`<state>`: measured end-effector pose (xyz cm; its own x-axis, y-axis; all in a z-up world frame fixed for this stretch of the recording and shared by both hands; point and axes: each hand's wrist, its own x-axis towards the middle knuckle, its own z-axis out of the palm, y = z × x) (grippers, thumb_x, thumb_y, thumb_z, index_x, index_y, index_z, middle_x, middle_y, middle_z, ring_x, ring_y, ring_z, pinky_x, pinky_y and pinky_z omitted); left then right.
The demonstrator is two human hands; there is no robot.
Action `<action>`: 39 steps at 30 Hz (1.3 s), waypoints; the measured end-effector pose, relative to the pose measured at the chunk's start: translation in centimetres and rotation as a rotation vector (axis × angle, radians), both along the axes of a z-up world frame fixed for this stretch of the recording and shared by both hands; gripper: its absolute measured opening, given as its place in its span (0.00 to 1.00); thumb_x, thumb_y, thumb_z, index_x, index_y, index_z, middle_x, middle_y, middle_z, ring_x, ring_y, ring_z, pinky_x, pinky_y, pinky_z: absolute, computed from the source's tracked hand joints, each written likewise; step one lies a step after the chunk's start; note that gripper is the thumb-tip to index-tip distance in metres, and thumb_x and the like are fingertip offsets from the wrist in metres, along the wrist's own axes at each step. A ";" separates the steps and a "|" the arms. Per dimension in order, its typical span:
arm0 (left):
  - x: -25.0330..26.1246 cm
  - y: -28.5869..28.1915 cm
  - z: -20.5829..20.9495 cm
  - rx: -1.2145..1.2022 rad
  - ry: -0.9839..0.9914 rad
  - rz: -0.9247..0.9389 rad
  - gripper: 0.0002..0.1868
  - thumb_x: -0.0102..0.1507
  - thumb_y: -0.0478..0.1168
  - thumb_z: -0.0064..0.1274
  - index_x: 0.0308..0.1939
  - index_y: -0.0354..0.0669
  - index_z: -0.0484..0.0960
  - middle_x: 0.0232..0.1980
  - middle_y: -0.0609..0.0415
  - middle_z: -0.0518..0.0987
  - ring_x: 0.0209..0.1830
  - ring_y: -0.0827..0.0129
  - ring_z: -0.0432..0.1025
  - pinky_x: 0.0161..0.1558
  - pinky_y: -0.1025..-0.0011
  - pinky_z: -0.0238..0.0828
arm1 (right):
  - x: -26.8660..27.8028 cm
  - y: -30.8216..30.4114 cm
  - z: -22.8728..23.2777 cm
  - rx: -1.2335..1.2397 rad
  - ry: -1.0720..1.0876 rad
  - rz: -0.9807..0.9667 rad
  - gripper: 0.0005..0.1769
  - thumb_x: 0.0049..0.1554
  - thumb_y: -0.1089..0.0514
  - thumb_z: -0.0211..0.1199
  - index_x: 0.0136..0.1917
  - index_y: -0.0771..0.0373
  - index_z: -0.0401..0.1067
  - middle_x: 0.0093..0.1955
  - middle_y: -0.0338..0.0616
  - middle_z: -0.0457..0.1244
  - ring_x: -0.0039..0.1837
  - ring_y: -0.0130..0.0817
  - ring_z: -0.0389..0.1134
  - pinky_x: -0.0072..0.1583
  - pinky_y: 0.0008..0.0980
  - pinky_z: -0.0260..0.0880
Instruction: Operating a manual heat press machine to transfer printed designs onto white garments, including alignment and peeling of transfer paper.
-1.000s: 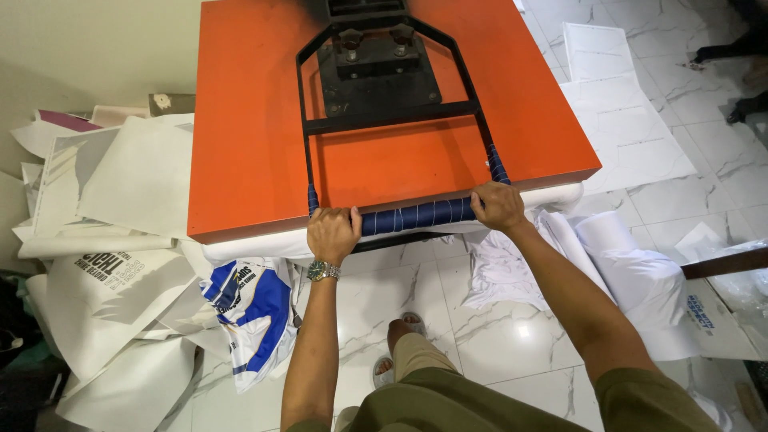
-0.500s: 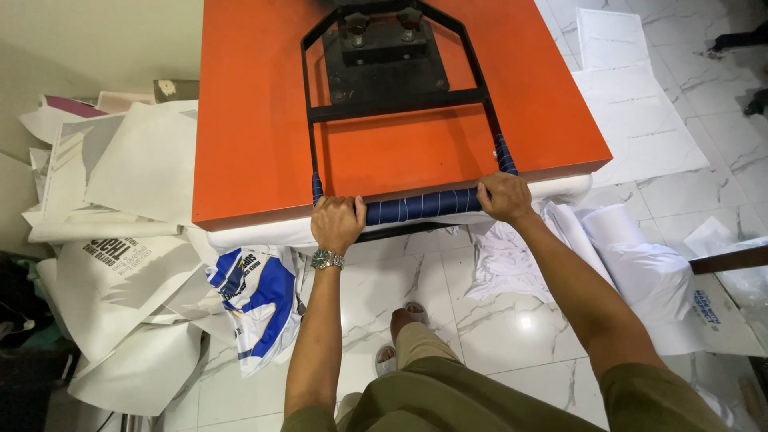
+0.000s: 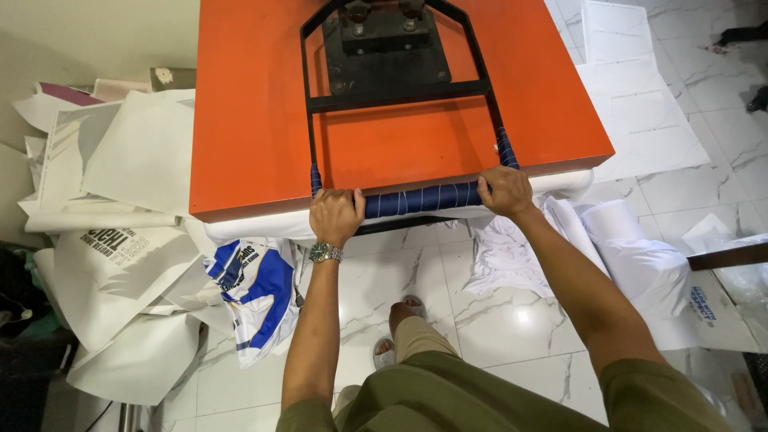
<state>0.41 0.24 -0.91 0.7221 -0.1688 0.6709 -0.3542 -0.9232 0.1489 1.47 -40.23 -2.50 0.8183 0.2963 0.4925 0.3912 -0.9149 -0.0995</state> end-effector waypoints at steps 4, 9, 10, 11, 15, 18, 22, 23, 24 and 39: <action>-0.1 -0.1 0.2 0.001 -0.007 -0.003 0.22 0.65 0.49 0.45 0.20 0.49 0.84 0.16 0.55 0.77 0.21 0.64 0.76 0.40 0.71 0.71 | 0.0 0.0 0.0 0.010 0.016 0.006 0.21 0.66 0.43 0.49 0.35 0.49 0.70 0.28 0.40 0.62 0.35 0.40 0.68 0.40 0.35 0.70; -0.1 0.0 0.3 -0.005 -0.003 -0.001 0.22 0.65 0.50 0.45 0.19 0.50 0.83 0.16 0.55 0.76 0.21 0.64 0.76 0.40 0.71 0.72 | -0.1 0.2 0.3 0.015 0.027 -0.003 0.20 0.65 0.44 0.50 0.36 0.50 0.72 0.28 0.40 0.62 0.34 0.39 0.68 0.40 0.34 0.70; -0.1 -0.1 0.3 -0.003 0.003 -0.001 0.22 0.65 0.50 0.45 0.19 0.49 0.84 0.16 0.55 0.76 0.21 0.64 0.76 0.40 0.71 0.72 | -0.1 0.2 0.2 0.016 0.027 -0.003 0.19 0.65 0.45 0.50 0.36 0.50 0.72 0.28 0.40 0.62 0.35 0.40 0.68 0.40 0.34 0.70; -0.2 -0.1 0.4 -0.001 0.009 -0.001 0.22 0.65 0.49 0.46 0.19 0.49 0.84 0.16 0.55 0.77 0.21 0.64 0.76 0.41 0.71 0.72 | -0.1 0.1 0.1 0.017 0.026 -0.003 0.19 0.65 0.45 0.51 0.36 0.50 0.72 0.28 0.41 0.62 0.35 0.40 0.68 0.40 0.35 0.70; -0.5 -0.1 1.0 0.006 0.041 0.007 0.23 0.66 0.49 0.44 0.19 0.48 0.84 0.16 0.55 0.77 0.21 0.65 0.76 0.42 0.72 0.71 | -0.1 0.1 -0.1 0.016 0.027 -0.006 0.19 0.65 0.44 0.50 0.37 0.50 0.72 0.29 0.40 0.62 0.36 0.40 0.69 0.41 0.35 0.70; -0.6 -0.3 1.4 0.001 0.043 0.000 0.23 0.66 0.49 0.44 0.19 0.48 0.84 0.16 0.54 0.77 0.21 0.64 0.76 0.41 0.71 0.71 | -0.1 0.0 -0.1 0.009 0.037 -0.007 0.19 0.65 0.44 0.50 0.36 0.50 0.71 0.29 0.41 0.62 0.36 0.41 0.69 0.41 0.36 0.70; -0.4 -0.2 0.9 0.009 0.042 0.010 0.23 0.66 0.49 0.44 0.19 0.49 0.83 0.16 0.55 0.77 0.21 0.65 0.76 0.41 0.72 0.71 | 0.0 0.0 -0.1 0.004 0.041 -0.017 0.20 0.65 0.43 0.50 0.36 0.49 0.71 0.28 0.39 0.62 0.35 0.40 0.68 0.41 0.35 0.70; -0.4 -0.2 0.7 0.012 0.045 0.012 0.24 0.67 0.50 0.44 0.19 0.49 0.83 0.16 0.55 0.77 0.21 0.65 0.76 0.41 0.72 0.71 | 0.1 0.0 -0.1 0.011 0.047 -0.015 0.21 0.66 0.43 0.49 0.35 0.49 0.71 0.28 0.40 0.62 0.35 0.40 0.68 0.40 0.35 0.70; -0.4 -0.2 0.7 0.012 0.045 0.012 0.24 0.67 0.50 0.44 0.19 0.49 0.83 0.16 0.55 0.77 0.21 0.65 0.76 0.41 0.72 0.71 | 0.0 0.0 -0.1 0.010 0.047 -0.016 0.21 0.66 0.43 0.49 0.35 0.49 0.71 0.28 0.40 0.62 0.35 0.40 0.68 0.40 0.35 0.70; -0.2 -0.3 0.6 0.000 0.034 0.007 0.23 0.66 0.49 0.44 0.20 0.49 0.84 0.17 0.55 0.78 0.22 0.64 0.77 0.41 0.71 0.71 | 0.3 -0.2 -0.3 -0.008 0.025 -0.018 0.22 0.66 0.41 0.48 0.34 0.48 0.69 0.27 0.39 0.61 0.36 0.39 0.68 0.41 0.34 0.70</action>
